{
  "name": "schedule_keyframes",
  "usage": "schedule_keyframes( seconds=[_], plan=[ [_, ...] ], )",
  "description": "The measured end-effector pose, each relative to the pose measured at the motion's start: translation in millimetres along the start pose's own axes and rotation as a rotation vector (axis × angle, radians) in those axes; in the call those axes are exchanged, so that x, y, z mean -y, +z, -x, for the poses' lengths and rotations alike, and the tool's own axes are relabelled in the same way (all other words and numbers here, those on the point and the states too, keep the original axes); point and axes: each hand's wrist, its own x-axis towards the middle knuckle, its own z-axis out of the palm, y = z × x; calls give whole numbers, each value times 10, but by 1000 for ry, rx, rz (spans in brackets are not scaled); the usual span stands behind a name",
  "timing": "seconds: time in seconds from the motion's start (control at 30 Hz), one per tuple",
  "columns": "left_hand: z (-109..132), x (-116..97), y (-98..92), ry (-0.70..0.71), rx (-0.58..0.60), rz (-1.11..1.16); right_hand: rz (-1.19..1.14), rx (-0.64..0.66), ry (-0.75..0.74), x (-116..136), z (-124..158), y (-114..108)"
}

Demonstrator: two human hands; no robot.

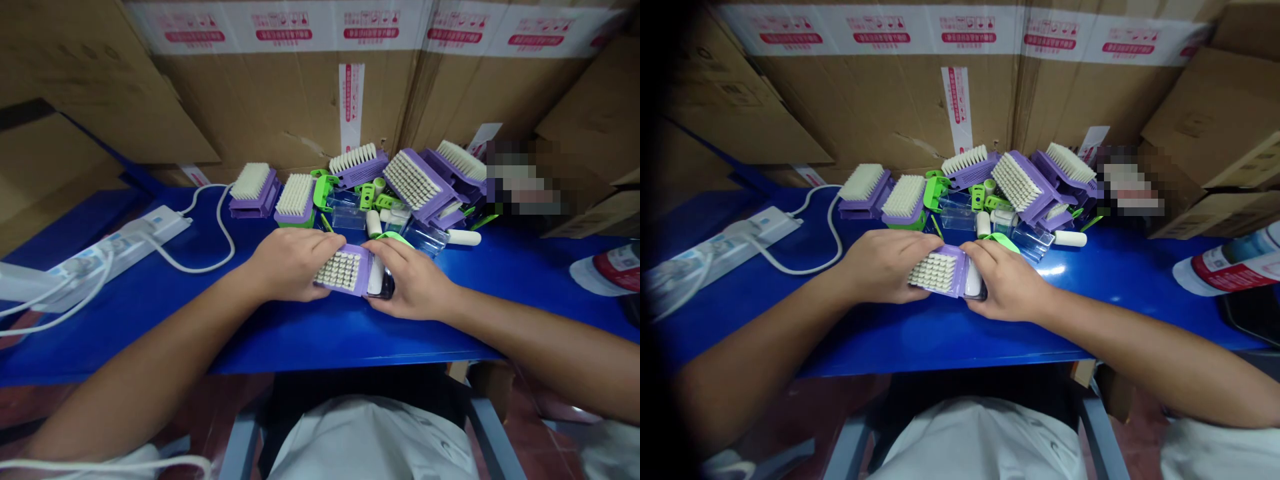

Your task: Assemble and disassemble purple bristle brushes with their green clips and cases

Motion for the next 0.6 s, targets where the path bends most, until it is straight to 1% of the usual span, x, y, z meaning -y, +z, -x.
schedule_keyframes(
  seconds=[0.13,0.37,0.6],
  plan=[
    [-8,4,-11,-8,12,7,-6,14,21,-2,-14,7],
    [-2,23,5,47,-73,0,-12,15,30,13,-9,-1],
    [-21,-6,-36,1,-50,0,-27,6,32,0,-24,-38]
  ],
)
